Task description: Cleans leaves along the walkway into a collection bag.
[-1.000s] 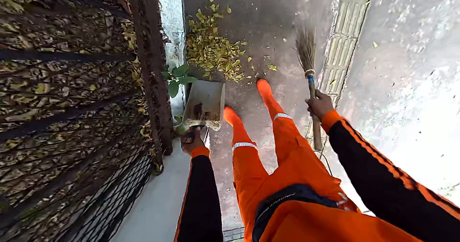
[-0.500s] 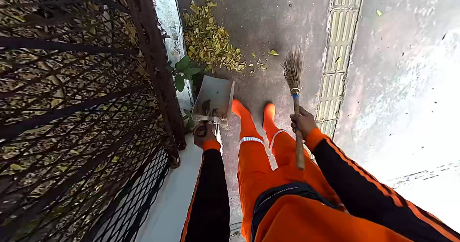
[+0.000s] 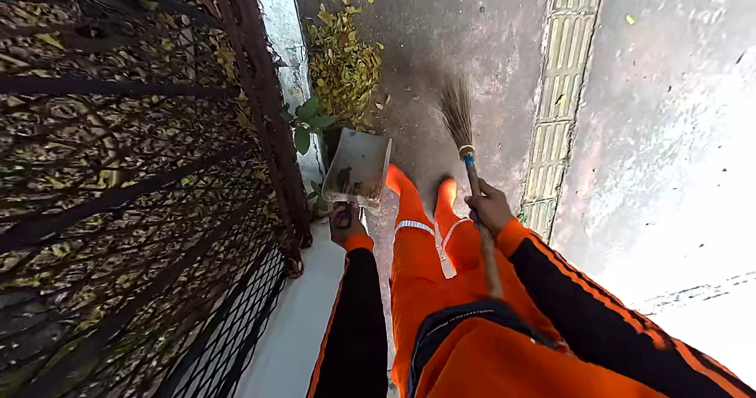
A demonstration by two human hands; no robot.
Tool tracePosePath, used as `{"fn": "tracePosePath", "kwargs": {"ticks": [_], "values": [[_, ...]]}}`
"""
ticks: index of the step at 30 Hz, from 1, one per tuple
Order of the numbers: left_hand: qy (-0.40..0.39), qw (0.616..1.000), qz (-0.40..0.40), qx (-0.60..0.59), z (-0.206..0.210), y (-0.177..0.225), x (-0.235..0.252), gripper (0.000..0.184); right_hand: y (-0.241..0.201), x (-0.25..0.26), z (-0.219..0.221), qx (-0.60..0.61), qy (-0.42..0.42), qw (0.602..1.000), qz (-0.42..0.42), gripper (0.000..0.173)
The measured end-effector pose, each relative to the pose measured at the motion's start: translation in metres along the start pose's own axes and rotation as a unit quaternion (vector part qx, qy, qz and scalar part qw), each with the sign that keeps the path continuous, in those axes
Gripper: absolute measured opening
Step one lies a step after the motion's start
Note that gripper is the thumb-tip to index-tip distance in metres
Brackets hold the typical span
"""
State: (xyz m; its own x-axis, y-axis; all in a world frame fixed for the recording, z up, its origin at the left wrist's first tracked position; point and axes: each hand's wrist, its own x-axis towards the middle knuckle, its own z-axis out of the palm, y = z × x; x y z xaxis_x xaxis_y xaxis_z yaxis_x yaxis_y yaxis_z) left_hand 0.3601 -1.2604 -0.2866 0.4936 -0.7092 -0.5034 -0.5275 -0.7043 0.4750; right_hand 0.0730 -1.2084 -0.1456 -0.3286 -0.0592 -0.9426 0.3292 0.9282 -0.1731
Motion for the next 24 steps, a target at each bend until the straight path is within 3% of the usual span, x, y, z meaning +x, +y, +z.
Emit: {"fn": "tracePosePath", "kwargs": {"ticks": [2, 4, 8, 11, 15, 17, 20, 22, 24], "values": [[0.004, 1.000, -0.003, 0.000, 0.005, 0.004, 0.001, 0.048, -0.019, 0.033, 0.025, -0.048, -0.013, 0.999, 0.008, 0.056], [0.010, 1.000, -0.004, -0.004, 0.006, 0.005, 0.001, 0.047, -0.030, 0.038, 0.032, -0.118, -0.087, 0.989, -0.004, 0.062], [0.025, 0.999, -0.010, -0.030, 0.004, 0.007, 0.002, 0.045, -0.040, 0.002, -0.035, -0.161, -0.142, 0.973, -0.080, 0.070], [0.053, 0.996, -0.038, -0.059, 0.003, 0.016, -0.002, 0.048, -0.081, -0.001, -0.103, -0.202, -0.051, 0.971, -0.119, 0.066], [0.076, 0.993, -0.063, -0.062, 0.006, 0.026, -0.004, 0.048, -0.203, 0.098, -0.152, -0.265, 0.125, 0.942, -0.161, 0.064], [0.087, 0.993, -0.066, -0.053, 0.010, 0.029, -0.002, 0.047, -0.285, 0.157, -0.155, -0.277, 0.164, 0.930, -0.176, 0.059], [0.105, 0.990, -0.071, -0.058, 0.024, 0.034, -0.003, 0.047, -0.382, 0.226, -0.133, -0.316, 0.150, 0.919, -0.182, 0.045], [0.115, 0.989, -0.072, -0.056, 0.028, 0.033, -0.003, 0.047, -0.391, 0.235, -0.104, -0.389, 0.078, 0.903, -0.165, 0.042], [0.115, 0.989, -0.083, -0.047, 0.030, 0.042, -0.005, 0.047, -0.365, 0.212, -0.089, -0.465, -0.008, 0.867, -0.180, 0.053]]}}
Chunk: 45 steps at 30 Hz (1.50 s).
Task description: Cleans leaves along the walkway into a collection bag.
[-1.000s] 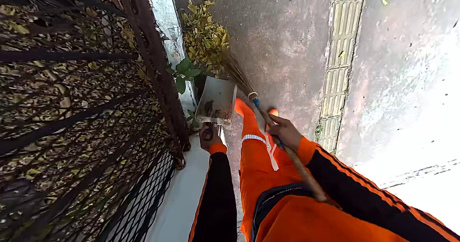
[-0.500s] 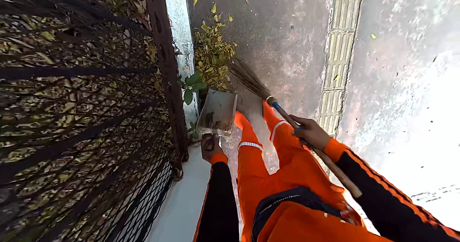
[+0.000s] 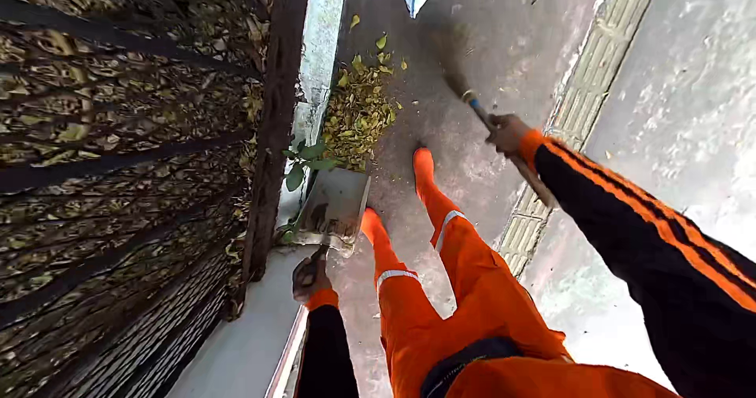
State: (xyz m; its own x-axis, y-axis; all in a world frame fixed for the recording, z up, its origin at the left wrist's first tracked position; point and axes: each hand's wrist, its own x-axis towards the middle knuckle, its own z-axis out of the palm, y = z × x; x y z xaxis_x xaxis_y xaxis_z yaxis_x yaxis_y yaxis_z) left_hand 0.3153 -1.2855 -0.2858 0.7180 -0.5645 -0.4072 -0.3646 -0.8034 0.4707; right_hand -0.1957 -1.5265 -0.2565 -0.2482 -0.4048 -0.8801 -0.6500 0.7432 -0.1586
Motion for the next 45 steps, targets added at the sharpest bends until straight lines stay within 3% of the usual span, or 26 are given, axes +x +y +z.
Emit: {"fn": "tracePosePath", "kwargs": {"ticks": [2, 5, 7, 10, 12, 14, 19, 24, 27, 32, 35, 38, 40, 42, 45], "values": [[0.005, 1.000, -0.007, 0.000, 0.006, 0.008, 0.000, 0.046, 0.006, -0.045, 0.006, -0.036, -0.049, 0.997, -0.054, 0.064], [0.020, 1.000, -0.007, -0.007, 0.004, 0.008, -0.002, 0.046, -0.007, -0.107, -0.032, -0.063, -0.114, 0.990, -0.056, 0.069], [0.025, 0.999, -0.025, -0.001, 0.005, 0.013, -0.002, 0.048, -0.028, -0.100, -0.052, -0.081, -0.075, 0.992, -0.066, 0.067], [0.037, 0.998, -0.048, 0.010, 0.009, 0.018, -0.001, 0.049, -0.071, -0.025, -0.049, -0.127, 0.007, 0.986, -0.107, 0.067], [0.041, 0.996, -0.076, 0.015, 0.010, 0.027, 0.001, 0.049, -0.106, 0.019, -0.024, -0.158, -0.001, 0.980, -0.117, 0.062], [0.040, 0.994, -0.103, 0.028, 0.009, 0.032, 0.008, 0.047, -0.124, 0.019, 0.026, -0.184, -0.051, 0.975, -0.117, 0.055], [0.016, 0.990, -0.134, 0.043, 0.010, 0.027, 0.025, 0.044, -0.093, -0.077, 0.150, -0.252, -0.164, 0.942, -0.151, 0.057], [0.002, 0.992, -0.116, 0.041, 0.009, 0.020, 0.031, 0.039, -0.067, -0.150, 0.200, -0.359, -0.281, 0.874, -0.166, 0.078], [-0.006, 0.994, -0.101, 0.034, 0.005, 0.008, 0.029, 0.038, -0.035, -0.188, 0.180, -0.346, -0.272, 0.881, -0.175, 0.078], [-0.046, 0.994, -0.093, 0.046, -0.005, -0.019, 0.023, 0.042, 0.020, -0.254, 0.075, -0.248, -0.191, 0.945, -0.092, 0.080], [-0.052, 0.993, -0.094, 0.040, -0.003, -0.027, 0.021, 0.041, 0.023, -0.228, 0.061, -0.194, -0.087, 0.977, -0.030, 0.077], [-0.038, 0.996, -0.076, 0.018, 0.004, -0.029, 0.017, 0.037, 0.006, -0.154, 0.113, -0.135, -0.040, 0.990, 0.022, 0.075], [-0.035, 0.997, -0.068, 0.010, 0.006, -0.032, 0.014, 0.035, -0.003, -0.129, 0.173, -0.122, -0.095, 0.988, 0.021, 0.071], [-0.025, 0.998, -0.063, 0.003, 0.011, -0.033, 0.017, 0.036, -0.020, -0.139, 0.225, -0.162, -0.174, 0.971, -0.011, 0.060], [-0.016, 0.998, -0.066, -0.011, 0.013, -0.039, 0.010, 0.038, -0.015, -0.189, 0.242, -0.232, -0.272, 0.931, -0.075, 0.079]]}}
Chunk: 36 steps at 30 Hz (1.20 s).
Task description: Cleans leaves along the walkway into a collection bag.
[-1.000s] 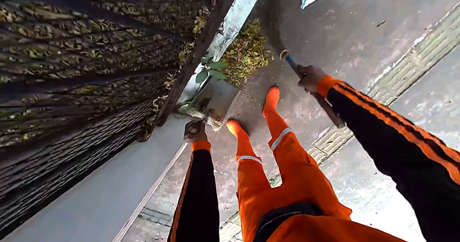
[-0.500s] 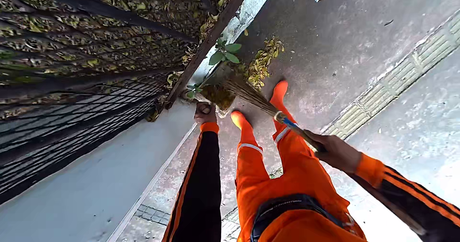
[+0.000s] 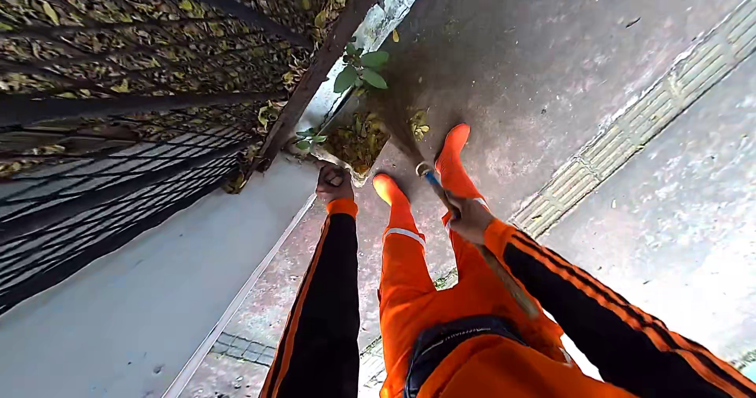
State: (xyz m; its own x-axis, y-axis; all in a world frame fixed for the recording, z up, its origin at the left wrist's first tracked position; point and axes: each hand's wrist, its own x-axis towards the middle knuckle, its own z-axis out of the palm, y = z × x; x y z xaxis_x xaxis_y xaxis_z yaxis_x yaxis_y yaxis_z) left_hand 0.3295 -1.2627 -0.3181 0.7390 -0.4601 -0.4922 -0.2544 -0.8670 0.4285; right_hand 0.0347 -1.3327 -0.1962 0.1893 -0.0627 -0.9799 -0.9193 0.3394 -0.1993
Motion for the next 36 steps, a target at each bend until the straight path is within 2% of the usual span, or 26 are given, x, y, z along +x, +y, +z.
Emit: {"fn": "tracePosePath", "kwargs": {"ticks": [4, 7, 9, 12, 14, 16, 18, 20, 22, 24, 26, 28, 30, 33, 36], "values": [[0.002, 1.000, -0.022, -0.010, -0.007, 0.000, -0.001, 0.041, 0.037, -0.095, -0.031, -0.030, -0.017, 0.998, -0.048, 0.080], [0.000, 0.999, -0.030, -0.015, -0.008, -0.003, -0.002, 0.038, 0.053, -0.138, -0.080, -0.015, 0.071, 0.997, 0.000, 0.077], [0.009, 0.999, -0.038, -0.021, -0.006, -0.002, -0.003, 0.037, 0.043, -0.115, -0.116, -0.029, 0.152, 0.988, 0.027, 0.074], [0.025, 0.998, -0.050, -0.024, 0.003, 0.000, -0.003, 0.036, 0.001, -0.023, -0.144, -0.070, 0.220, 0.972, 0.036, 0.074], [0.037, 0.998, -0.048, -0.029, 0.006, 0.001, -0.008, 0.035, -0.030, 0.024, -0.123, -0.126, 0.171, 0.977, 0.008, 0.078], [0.043, 0.997, -0.048, -0.034, 0.007, 0.006, -0.005, 0.034, -0.050, 0.046, -0.075, -0.182, 0.104, 0.978, -0.016, 0.087], [0.046, 0.997, -0.049, -0.035, 0.007, 0.000, -0.010, 0.035, -0.045, 0.028, -0.033, -0.230, 0.015, 0.973, -0.022, 0.090], [0.050, 0.997, -0.039, -0.044, 0.003, -0.005, -0.010, 0.037, -0.022, -0.010, -0.027, -0.249, -0.038, 0.967, -0.046, 0.089], [0.064, 0.995, -0.029, -0.068, -0.003, -0.015, -0.016, 0.039, 0.009, -0.063, -0.042, -0.209, -0.027, 0.975, -0.066, 0.083], [0.074, 0.992, -0.042, -0.092, -0.008, -0.029, -0.029, 0.040, 0.030, -0.106, -0.064, -0.161, 0.026, 0.985, -0.059, 0.079], [0.092, 0.988, -0.082, -0.091, -0.013, -0.034, -0.045, 0.042, 0.030, -0.116, -0.086, -0.135, 0.096, 0.986, -0.022, 0.078], [0.106, 0.982, -0.145, -0.062, -0.016, -0.025, -0.059, 0.042, 0.012, -0.081, -0.099, -0.120, 0.166, 0.979, 0.007, 0.076], [0.116, 0.972, -0.194, -0.061, -0.009, -0.017, -0.063, 0.042, -0.017, -0.021, -0.094, -0.125, 0.196, 0.972, 0.021, 0.081], [0.133, 0.965, -0.220, -0.050, 0.005, -0.016, -0.056, 0.037, -0.066, 0.035, -0.045, -0.208, 0.100, 0.973, 0.004, 0.094], [0.115, 0.966, -0.226, -0.040, 0.003, -0.020, -0.054, 0.038, -0.074, 0.018, 0.007, -0.316, -0.032, 0.948, -0.010, 0.093]]}}
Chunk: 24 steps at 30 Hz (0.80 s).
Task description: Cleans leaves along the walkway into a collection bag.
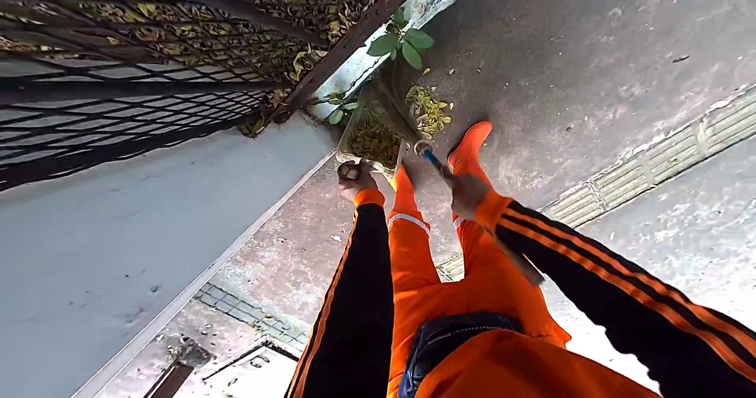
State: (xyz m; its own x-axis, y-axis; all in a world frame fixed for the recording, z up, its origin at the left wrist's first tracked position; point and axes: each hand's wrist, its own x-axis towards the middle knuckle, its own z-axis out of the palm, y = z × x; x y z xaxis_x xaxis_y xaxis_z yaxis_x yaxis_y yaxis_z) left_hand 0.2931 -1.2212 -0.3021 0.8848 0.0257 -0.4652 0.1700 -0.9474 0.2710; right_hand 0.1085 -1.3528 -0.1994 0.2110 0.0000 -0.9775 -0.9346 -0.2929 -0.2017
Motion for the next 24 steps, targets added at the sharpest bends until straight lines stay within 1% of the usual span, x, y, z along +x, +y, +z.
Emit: {"fn": "tracePosePath", "kwargs": {"ticks": [1, 3, 5, 6, 8, 10, 11, 13, 14, 15, 16, 17, 19, 21, 22, 23, 24], "values": [[-0.005, 1.000, 0.002, 0.004, -0.002, -0.001, 0.004, 0.038, 0.004, -0.015, 0.007, -0.026, -0.024, 0.999, -0.020, 0.093], [-0.023, 1.000, 0.013, 0.010, -0.009, -0.004, 0.010, 0.038, 0.025, -0.059, 0.014, -0.021, -0.030, 0.999, -0.040, 0.088], [-0.027, 0.999, 0.031, -0.008, -0.010, -0.014, 0.017, 0.036, 0.043, -0.097, 0.014, 0.025, 0.011, 0.999, -0.026, 0.083], [-0.025, 0.999, 0.035, -0.020, -0.008, -0.022, 0.020, 0.035, 0.047, -0.104, 0.013, 0.042, 0.044, 0.998, -0.014, 0.082], [-0.029, 0.998, 0.035, -0.031, -0.007, -0.031, 0.023, 0.036, 0.035, -0.087, 0.013, 0.052, 0.098, 0.993, 0.031, 0.081], [-0.036, 0.998, 0.042, -0.039, -0.004, -0.030, 0.024, 0.036, 0.004, -0.040, 0.013, 0.037, 0.097, 0.992, 0.077, 0.087], [-0.041, 0.998, 0.041, -0.035, -0.005, -0.030, 0.022, 0.035, -0.013, -0.019, 0.019, 0.022, 0.082, 0.993, 0.080, 0.092], [-0.051, 0.998, 0.037, -0.021, -0.010, -0.035, 0.021, 0.036, -0.042, -0.004, 0.042, -0.019, 0.020, 0.998, 0.052, 0.093], [-0.051, 0.998, 0.040, -0.025, -0.009, -0.037, 0.025, 0.036, -0.048, -0.008, 0.052, -0.039, -0.009, 0.999, 0.027, 0.092], [-0.052, 0.997, 0.042, -0.024, -0.012, -0.044, 0.026, 0.036, -0.045, -0.022, 0.067, -0.043, -0.028, 0.999, 0.001, 0.091], [-0.055, 0.997, 0.044, -0.025, -0.016, -0.053, 0.025, 0.037, -0.033, -0.043, 0.080, -0.032, -0.033, 0.999, -0.022, 0.089], [-0.058, 0.997, 0.050, -0.032, -0.020, -0.055, 0.027, 0.038, -0.016, -0.065, 0.086, -0.008, -0.017, 0.999, -0.040, 0.088], [-0.075, 0.994, 0.058, -0.045, -0.033, -0.059, 0.024, 0.038, 0.029, -0.116, 0.091, 0.065, 0.038, 0.996, -0.054, 0.083], [-0.090, 0.992, 0.072, -0.050, -0.045, -0.070, 0.014, 0.039, 0.076, -0.160, 0.086, 0.124, 0.099, 0.987, -0.019, 0.079], [-0.093, 0.991, 0.086, -0.050, -0.047, -0.078, 0.010, 0.039, 0.098, -0.171, 0.079, 0.130, 0.132, 0.983, 0.003, 0.078], [-0.093, 0.989, 0.102, -0.046, -0.048, -0.086, 0.007, 0.038, 0.117, -0.172, 0.069, 0.128, 0.162, 0.978, 0.025, 0.077], [-0.094, 0.988, 0.114, -0.038, -0.046, -0.090, 0.004, 0.038, 0.133, -0.161, 0.056, 0.125, 0.190, 0.973, 0.046, 0.076]]}}
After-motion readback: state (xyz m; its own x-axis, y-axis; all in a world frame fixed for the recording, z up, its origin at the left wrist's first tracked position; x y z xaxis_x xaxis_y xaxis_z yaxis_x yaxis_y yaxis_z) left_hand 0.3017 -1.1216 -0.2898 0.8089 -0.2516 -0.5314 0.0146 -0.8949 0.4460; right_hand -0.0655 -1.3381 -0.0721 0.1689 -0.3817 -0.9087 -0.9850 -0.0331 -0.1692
